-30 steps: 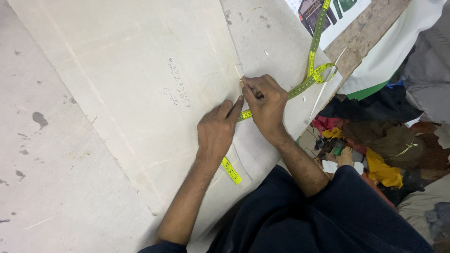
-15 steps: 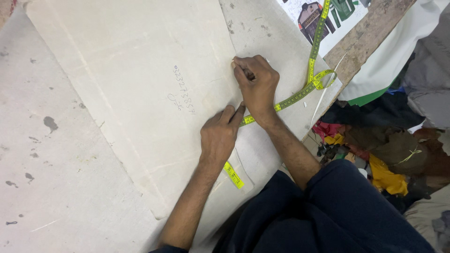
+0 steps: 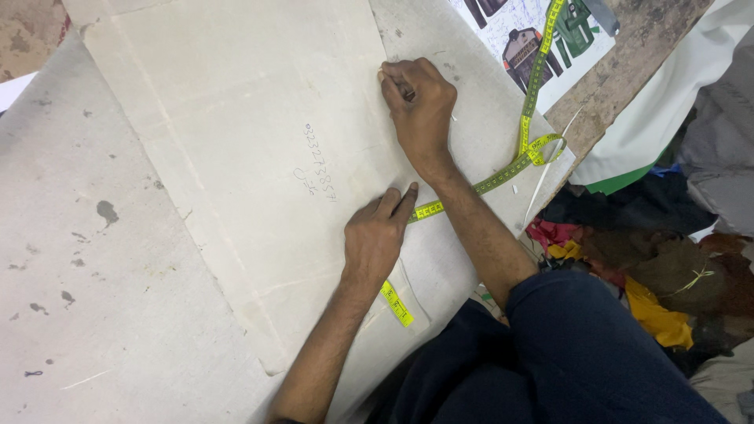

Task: The person measures a large piece of white fabric on a table using a yellow measuring tape. They repeatedly place the tape along different edges and curves, mark measurements with a small piece of chalk, and adjust the fabric position. Printed garment design references are visible nearby.

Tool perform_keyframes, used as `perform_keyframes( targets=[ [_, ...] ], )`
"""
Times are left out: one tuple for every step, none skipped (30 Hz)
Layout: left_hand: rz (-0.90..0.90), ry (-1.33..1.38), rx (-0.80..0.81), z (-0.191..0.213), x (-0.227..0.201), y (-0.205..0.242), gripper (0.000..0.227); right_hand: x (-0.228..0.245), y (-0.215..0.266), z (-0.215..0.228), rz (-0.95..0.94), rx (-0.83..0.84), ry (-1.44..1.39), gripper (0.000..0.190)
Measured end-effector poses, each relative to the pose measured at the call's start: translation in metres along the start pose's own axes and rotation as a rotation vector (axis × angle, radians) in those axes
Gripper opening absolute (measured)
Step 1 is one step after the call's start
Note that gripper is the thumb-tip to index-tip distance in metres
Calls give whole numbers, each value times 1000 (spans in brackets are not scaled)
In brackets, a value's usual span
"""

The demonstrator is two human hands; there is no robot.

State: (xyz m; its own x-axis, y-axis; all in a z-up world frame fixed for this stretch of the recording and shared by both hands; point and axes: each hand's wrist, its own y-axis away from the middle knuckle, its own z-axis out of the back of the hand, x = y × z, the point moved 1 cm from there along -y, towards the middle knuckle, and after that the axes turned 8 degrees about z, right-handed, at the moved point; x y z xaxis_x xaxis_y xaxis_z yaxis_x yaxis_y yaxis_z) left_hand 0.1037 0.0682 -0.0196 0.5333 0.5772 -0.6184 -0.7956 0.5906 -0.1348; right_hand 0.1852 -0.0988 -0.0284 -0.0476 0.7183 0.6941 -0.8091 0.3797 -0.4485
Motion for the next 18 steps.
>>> perform_keyframes(
  targets=[
    [0,-1,0,-1,0,0,42,-3,-3,-3,14,-4,8,13],
    [5,3,9,-1,0,0,41,-6,-7,-6,27,-7,16,13],
    [9,6,17,-2,1,0,40,-8,-11,-10,38,-7,19,13],
    [14,10,25,-2,1,0,39,-11,-15,-14,49,-7,23,13],
    [8,11,12,-2,1,0,40,-14,-20,-17,60,-7,26,12],
    [2,12,0,-1,1,0,40,-17,-25,-20,70,-9,31,12],
    [-4,15,-13,-1,0,0,41,-20,-28,-23,80,-12,36,12],
    [-3,10,-10,-1,0,0,41,-22,-32,-26,90,-14,42,12],
    [-2,4,-9,0,0,0,41,-24,-36,-29,94,-21,40,12],
    [-1,-2,-8,1,0,0,41,-26,-40,-32,98,-28,38,12],
    [-1,5,-6,2,0,0,41,-28,-44,-35,102,-36,36,12],
    [-2,12,-4,2,0,0,41,-29,-49,-39,93,-37,33,12],
    [-3,20,-1,3,0,0,41,-31,-54,-42,85,-38,30,13],
    [-9,16,-9,3,0,-1,41,-33,-58,-44,77,-39,28,13],
    [-15,12,-15,4,0,-1,42,-35,-63,-47,106,-52,27,13],
    [-21,9,-22,4,0,-1,42,-36,-67,-49,136,-65,27,14],
    [-18,14,-18,4,0,-1,42,-37,-71,-52,165,-78,26,14],
    [-16,20,-15,4,0,-1,42,-39,-75,-54,164,-81,26,15]
  ],
)
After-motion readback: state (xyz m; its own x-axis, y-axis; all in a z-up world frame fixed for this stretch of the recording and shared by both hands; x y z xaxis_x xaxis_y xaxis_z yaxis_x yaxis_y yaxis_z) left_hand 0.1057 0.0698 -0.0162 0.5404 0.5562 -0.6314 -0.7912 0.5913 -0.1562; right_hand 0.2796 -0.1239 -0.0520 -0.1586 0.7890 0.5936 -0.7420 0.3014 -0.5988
